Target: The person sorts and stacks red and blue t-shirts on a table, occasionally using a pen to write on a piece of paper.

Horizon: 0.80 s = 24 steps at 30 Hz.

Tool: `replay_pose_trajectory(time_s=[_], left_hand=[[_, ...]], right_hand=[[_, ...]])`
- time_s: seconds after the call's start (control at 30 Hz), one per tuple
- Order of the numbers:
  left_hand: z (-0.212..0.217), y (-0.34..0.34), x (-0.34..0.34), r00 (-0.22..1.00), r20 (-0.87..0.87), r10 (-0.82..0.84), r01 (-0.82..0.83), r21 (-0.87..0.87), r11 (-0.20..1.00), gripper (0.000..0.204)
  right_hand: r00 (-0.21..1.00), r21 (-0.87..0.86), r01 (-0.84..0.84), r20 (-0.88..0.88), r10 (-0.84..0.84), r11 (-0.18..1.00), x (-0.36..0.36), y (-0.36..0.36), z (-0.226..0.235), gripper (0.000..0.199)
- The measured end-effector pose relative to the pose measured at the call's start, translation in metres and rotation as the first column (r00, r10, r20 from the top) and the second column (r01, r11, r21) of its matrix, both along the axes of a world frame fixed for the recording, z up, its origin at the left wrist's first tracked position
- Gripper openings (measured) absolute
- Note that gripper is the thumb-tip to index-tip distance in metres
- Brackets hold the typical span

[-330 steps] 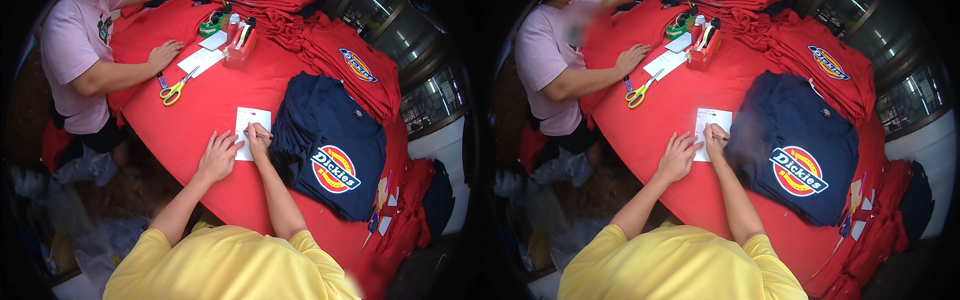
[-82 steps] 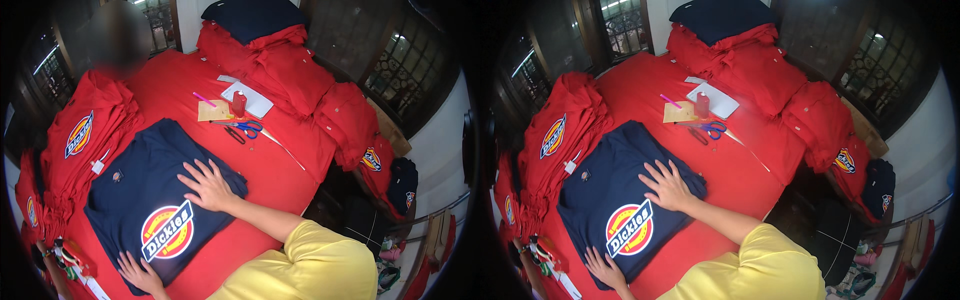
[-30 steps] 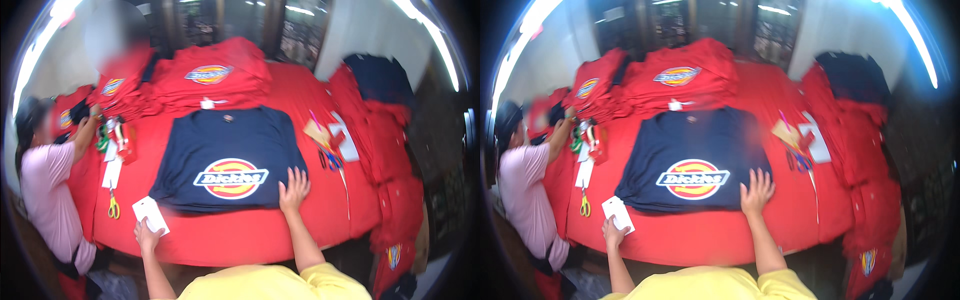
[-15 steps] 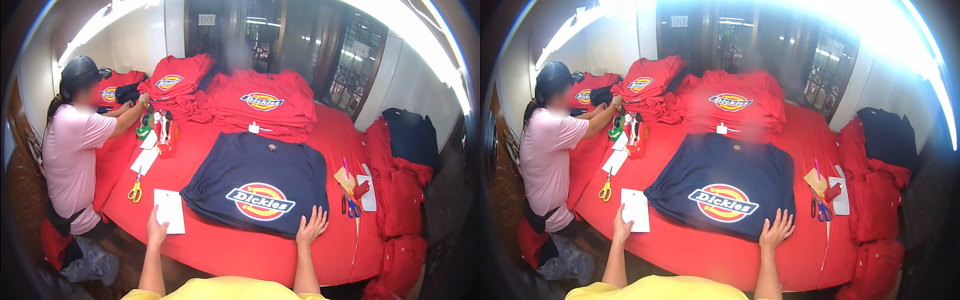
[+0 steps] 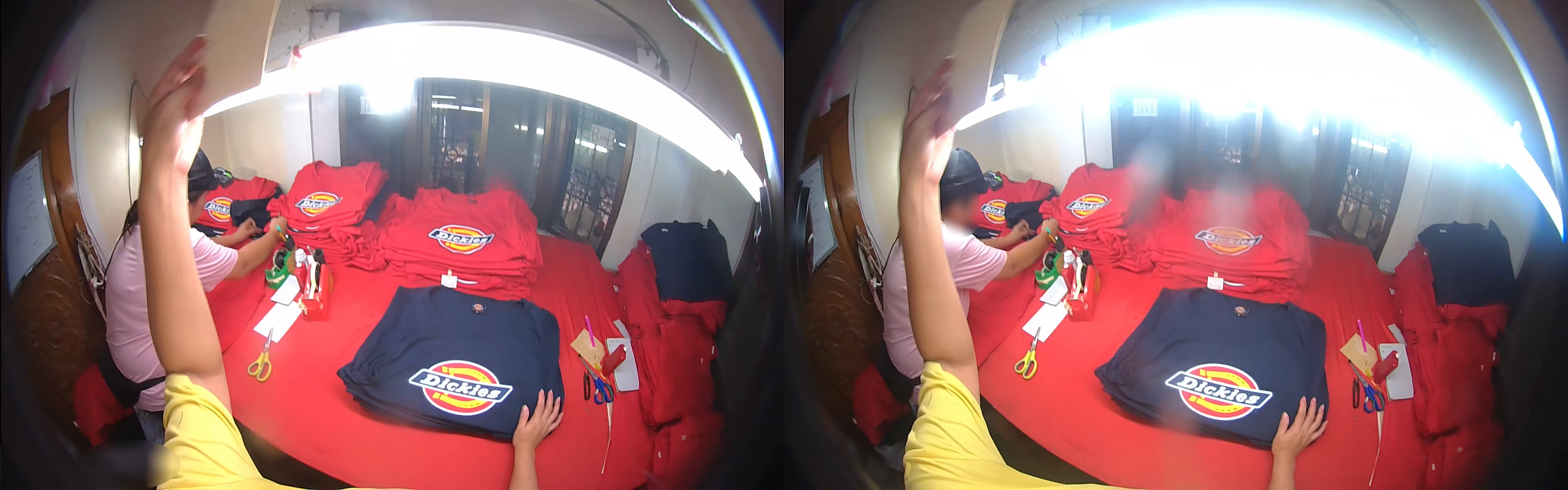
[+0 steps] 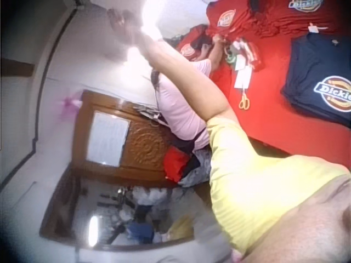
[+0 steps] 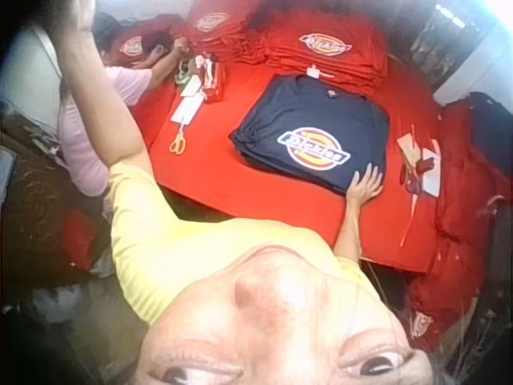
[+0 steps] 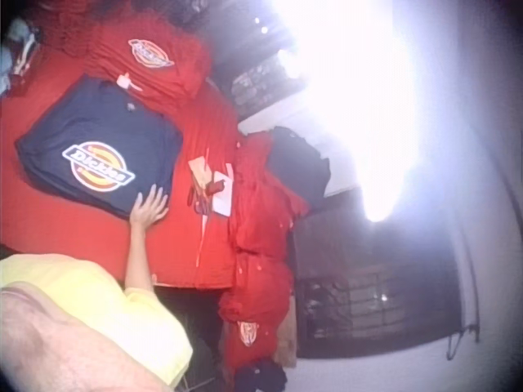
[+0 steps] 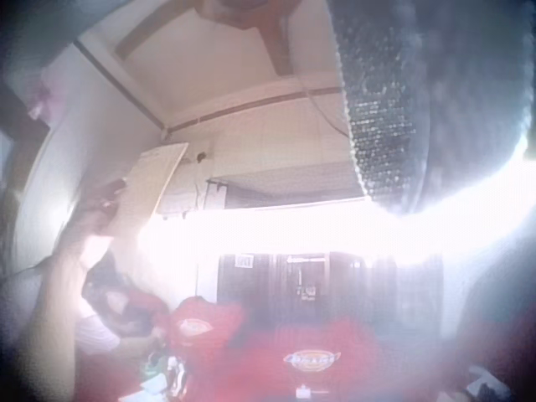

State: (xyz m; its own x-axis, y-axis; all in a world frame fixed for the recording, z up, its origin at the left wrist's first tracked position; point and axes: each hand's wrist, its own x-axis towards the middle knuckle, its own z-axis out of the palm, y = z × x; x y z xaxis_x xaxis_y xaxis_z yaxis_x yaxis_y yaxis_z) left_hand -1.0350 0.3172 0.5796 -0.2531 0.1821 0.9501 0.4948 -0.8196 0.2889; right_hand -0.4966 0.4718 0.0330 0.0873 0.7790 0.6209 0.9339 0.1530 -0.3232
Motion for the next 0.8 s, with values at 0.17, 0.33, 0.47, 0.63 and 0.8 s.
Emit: replay_pose_trajectory(time_s=[0.17, 0.33, 0.47, 0.63, 0.8], left_hand=[[0.034, 0.048, -0.035, 0.884, 0.344, -0.317, 0.382, -0.143, 0.913, 0.032], [0.018, 0.065, -0.049, 0.791, 0.396, -0.466, 0.561, -0.167, 0.811, 0.028], [0.006, 0.066, -0.059, 0.694, 0.446, -0.566, 0.682, -0.155, 0.714, 0.027], [-0.004, 0.075, -0.052, 0.904, 0.293, -0.311, 0.391, -0.271, 0.879, 0.036], [-0.045, 0.087, -0.071, 0.977, 0.196, 0.08, -0.039, -0.206, 0.978, 0.039]], right_hand=[[1.0, -0.036, 0.019, -0.005, -0.019, 0.999, -0.001, -0.006, 0.008, 0.054], [1.0, -0.019, 0.011, -0.011, -0.011, 1.0, -0.001, -0.008, 0.009, 0.054], [1.0, -0.032, 0.005, -0.002, -0.005, 0.999, -0.002, -0.009, 0.01, 0.054], [1.0, 0.055, 0.022, 0.006, -0.023, 0.998, 0.006, -0.002, 0.008, 0.055], [1.0, 0.041, 0.013, 0.023, -0.014, 0.999, 0.001, 0.007, 0.007, 0.056]])
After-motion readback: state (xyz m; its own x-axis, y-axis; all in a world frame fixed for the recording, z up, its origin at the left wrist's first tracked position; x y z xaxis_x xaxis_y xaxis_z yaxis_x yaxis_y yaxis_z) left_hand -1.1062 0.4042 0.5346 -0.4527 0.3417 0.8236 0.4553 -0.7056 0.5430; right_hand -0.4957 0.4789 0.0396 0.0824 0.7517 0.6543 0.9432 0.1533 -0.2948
